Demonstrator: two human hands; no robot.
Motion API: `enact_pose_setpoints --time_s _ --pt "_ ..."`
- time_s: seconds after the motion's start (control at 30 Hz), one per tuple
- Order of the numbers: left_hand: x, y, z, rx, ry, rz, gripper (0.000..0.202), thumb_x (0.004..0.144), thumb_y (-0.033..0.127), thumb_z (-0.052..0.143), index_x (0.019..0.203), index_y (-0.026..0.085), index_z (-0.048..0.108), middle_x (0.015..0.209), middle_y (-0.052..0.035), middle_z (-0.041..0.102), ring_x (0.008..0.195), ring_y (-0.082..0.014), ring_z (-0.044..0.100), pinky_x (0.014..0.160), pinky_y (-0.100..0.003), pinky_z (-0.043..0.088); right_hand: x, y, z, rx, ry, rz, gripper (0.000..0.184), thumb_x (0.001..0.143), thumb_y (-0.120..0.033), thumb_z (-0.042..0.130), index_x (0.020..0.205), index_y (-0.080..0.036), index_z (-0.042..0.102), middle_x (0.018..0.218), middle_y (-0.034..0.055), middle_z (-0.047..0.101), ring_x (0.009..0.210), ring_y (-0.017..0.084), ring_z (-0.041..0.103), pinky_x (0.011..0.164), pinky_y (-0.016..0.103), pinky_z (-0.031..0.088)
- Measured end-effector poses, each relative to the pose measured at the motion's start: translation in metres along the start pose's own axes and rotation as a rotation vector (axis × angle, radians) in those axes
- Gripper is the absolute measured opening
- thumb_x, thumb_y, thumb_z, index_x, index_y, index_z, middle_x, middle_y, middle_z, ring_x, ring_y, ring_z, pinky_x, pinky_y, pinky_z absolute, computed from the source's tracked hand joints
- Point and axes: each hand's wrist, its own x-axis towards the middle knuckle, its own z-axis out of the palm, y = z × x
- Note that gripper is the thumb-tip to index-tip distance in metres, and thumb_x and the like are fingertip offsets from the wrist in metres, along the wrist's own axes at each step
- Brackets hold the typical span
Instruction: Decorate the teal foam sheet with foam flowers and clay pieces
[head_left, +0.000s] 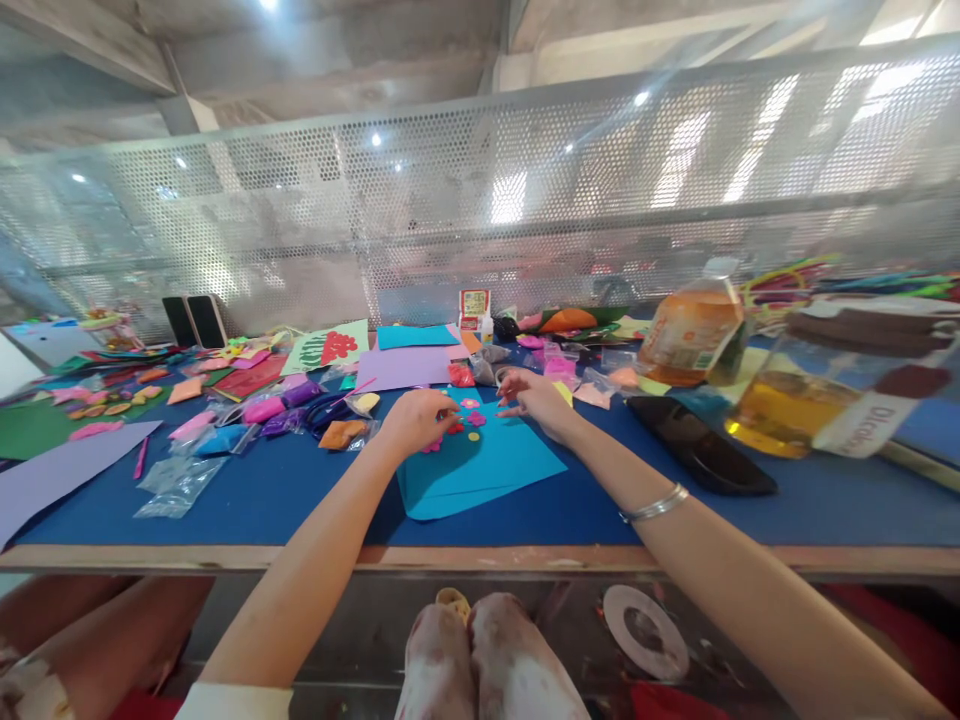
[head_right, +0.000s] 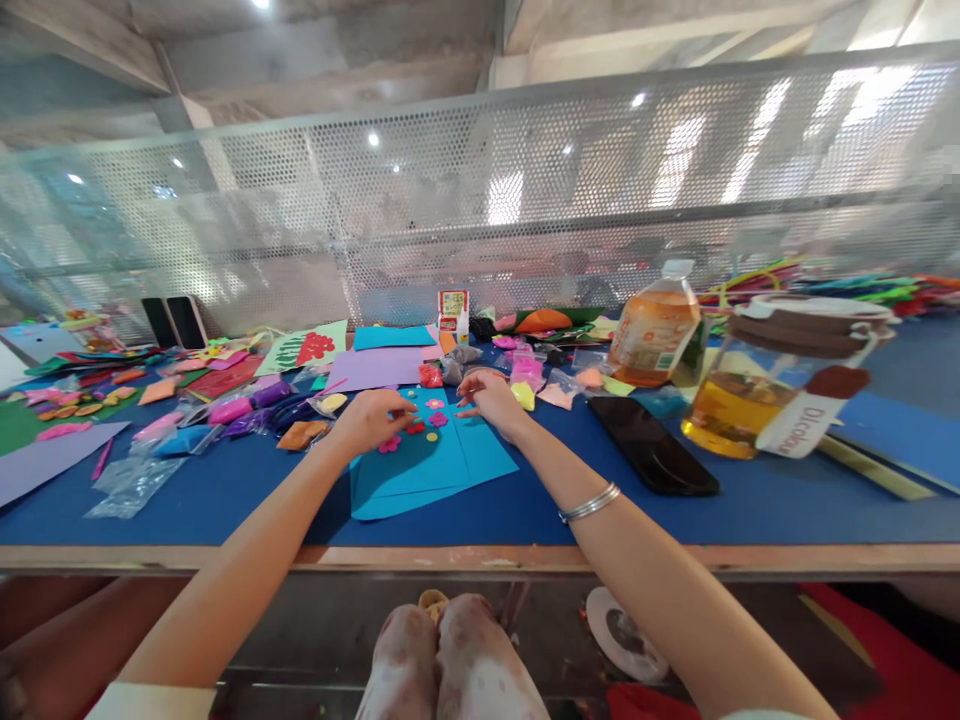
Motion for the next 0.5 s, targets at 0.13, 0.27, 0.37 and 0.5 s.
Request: enact_pose_setpoints --time_s 0.13,0.27,0.37,0.5 --pt "-0.0002 0.0029 -0.0007 0.014 0.013 -0.028 0.021 0.084 0.026 0.05 0.093 0.02 0.068 0.082 -0.0036 0.07 0.073 -0.0145 0.063 0.067 -0.023 0.045 -0.0017 -0.0037 0.0005 0.06 0.061 0.026 0.031 0.051 0.003 0.039 0.072 -0.018 0.048 0.073 0.0001 0.057 0.059 0.012 0.06 0.052 0.029 0.057" --pt "-0.0013 0.0004 0.0014 0.01 0.041 -0.054 0.028 0.085 0.023 0.047 0.108 0.019 0.062 0.091 -0.005 0.07 0.077 -0.0163 0.064 0.07 -0.025 0.046 -0.0034 -0.0051 0.0025 0.02 0.043 0.009 0.029 0.051 0.004 0.04 0.071 -0.017 0.048 0.074 0.0006 0.056 0.06 0.011 0.06 0.051 0.026 0.056" --pt "-0.0023 -0.0007 0.0025 0.017 0.037 -0.048 0.029 0.085 0.022 0.045 0.11 0.019 0.06 0.093 -0.0053 0.07 0.076 -0.0161 0.064 0.07 -0.026 0.047 -0.0032 -0.0052 0.0034 0.002 0.059 0.025 0.03 0.05 0.005 0.043 0.071 -0.017 0.048 0.073 -0.0003 0.056 0.057 0.011 0.06 0.05 0.027 0.056" --pt "-0.0025 0.0008 0.0024 0.026 0.029 -0.053 0.029 0.085 0.022 0.045 0.109 0.019 0.061 0.093 -0.0051 0.069 0.076 -0.0163 0.064 0.071 -0.027 0.047 -0.0027 -0.0052 0.0025 -0.045 0.036 0.024 0.026 0.053 -0.001 0.046 0.072 -0.018 0.048 0.063 -0.002 0.057 0.045 0.012 0.058 0.039 0.024 0.05"
